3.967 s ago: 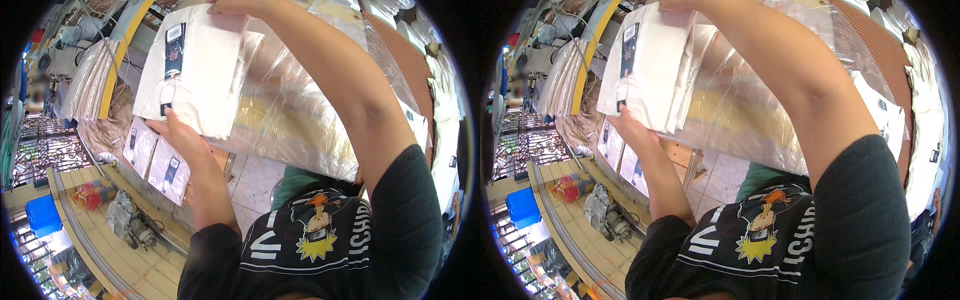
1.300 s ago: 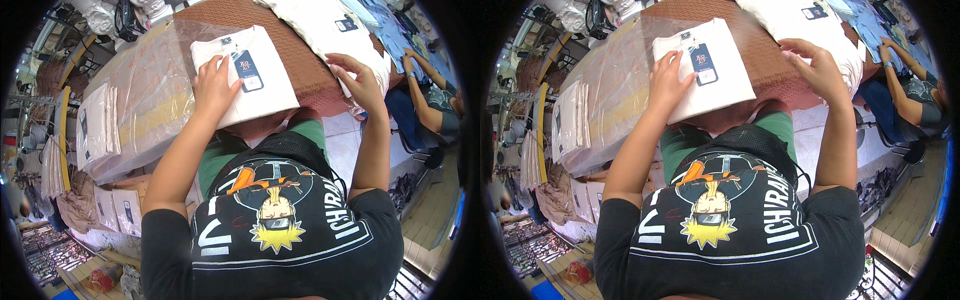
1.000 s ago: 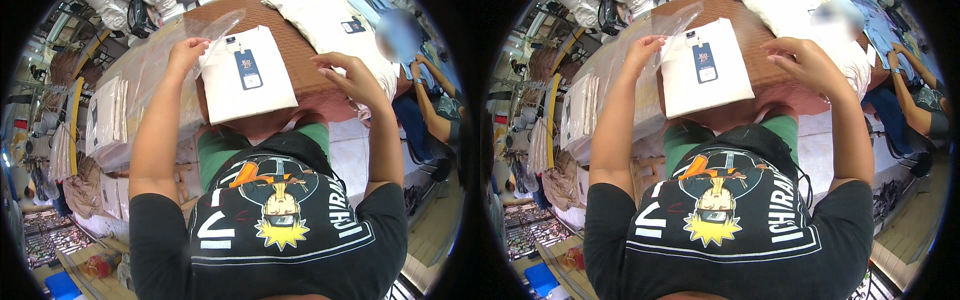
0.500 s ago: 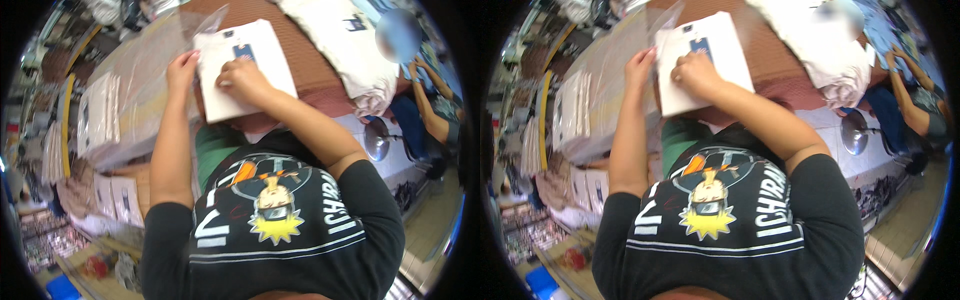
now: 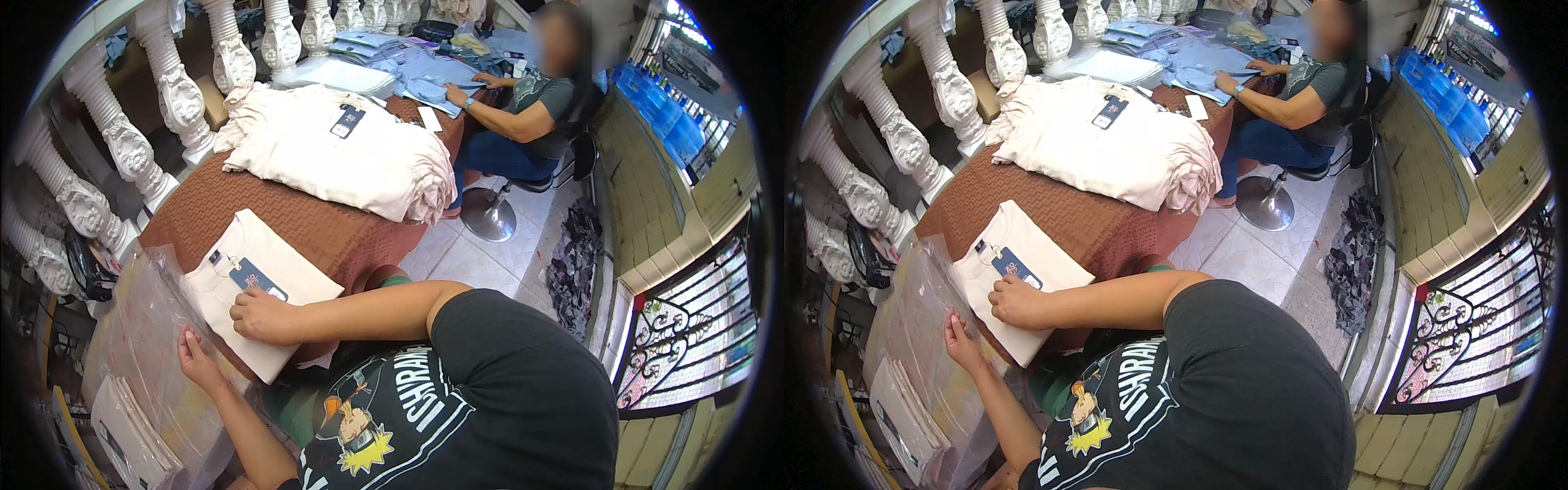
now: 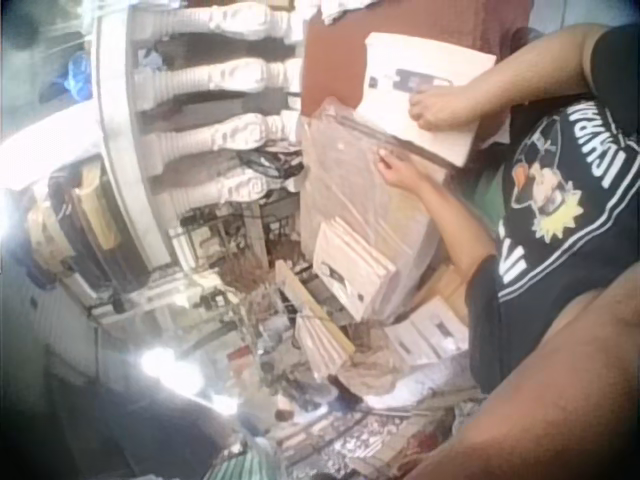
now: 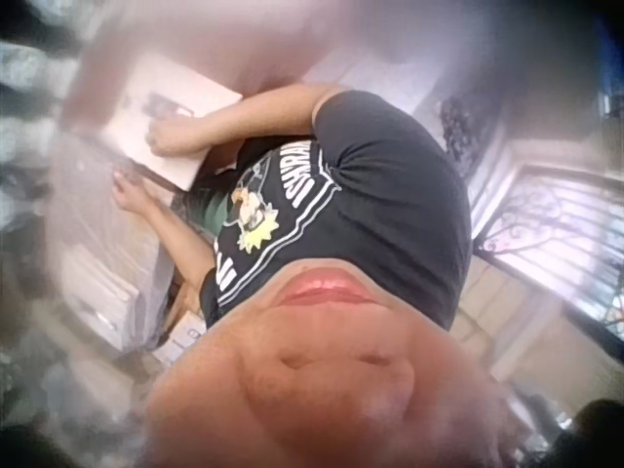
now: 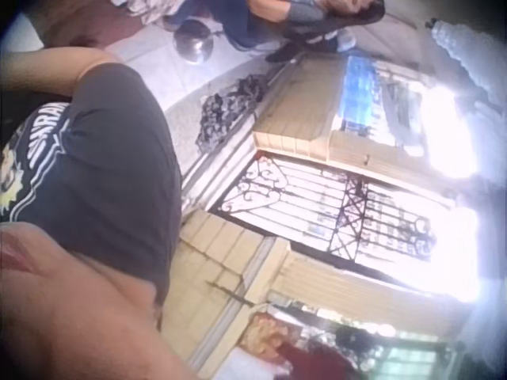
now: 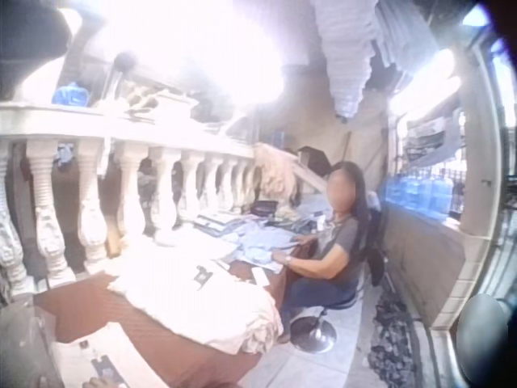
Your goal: The person folds a shirt around a piece of cardboard, then places the folded shirt into a plastic bag and seals it.
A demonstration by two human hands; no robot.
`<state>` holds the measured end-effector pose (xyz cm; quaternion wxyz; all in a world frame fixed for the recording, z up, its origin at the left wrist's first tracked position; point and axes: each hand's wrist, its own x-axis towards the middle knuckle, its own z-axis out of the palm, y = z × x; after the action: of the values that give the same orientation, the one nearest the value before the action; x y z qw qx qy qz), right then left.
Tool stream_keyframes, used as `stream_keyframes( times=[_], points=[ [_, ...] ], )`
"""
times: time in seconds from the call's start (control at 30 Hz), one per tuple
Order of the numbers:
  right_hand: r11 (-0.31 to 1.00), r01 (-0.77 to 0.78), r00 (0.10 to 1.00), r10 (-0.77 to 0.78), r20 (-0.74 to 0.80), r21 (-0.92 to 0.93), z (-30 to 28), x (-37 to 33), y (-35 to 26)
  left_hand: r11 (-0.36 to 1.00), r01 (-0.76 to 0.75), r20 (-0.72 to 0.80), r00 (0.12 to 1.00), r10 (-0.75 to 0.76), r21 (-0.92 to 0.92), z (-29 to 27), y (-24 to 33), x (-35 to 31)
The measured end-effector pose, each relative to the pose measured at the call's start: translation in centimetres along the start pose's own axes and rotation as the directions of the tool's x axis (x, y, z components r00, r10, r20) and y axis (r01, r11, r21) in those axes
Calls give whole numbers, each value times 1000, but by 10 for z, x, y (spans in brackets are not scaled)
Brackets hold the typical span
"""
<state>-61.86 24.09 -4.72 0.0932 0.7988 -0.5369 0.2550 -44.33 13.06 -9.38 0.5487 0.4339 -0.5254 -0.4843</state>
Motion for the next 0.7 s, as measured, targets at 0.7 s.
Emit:
stream_keyframes(
  times=[0.7],
  points=[
    [926,-47,961,-61,270,374,-105,-39,-24,921,-125,298,955,10,370,11,45,30]
  ],
)
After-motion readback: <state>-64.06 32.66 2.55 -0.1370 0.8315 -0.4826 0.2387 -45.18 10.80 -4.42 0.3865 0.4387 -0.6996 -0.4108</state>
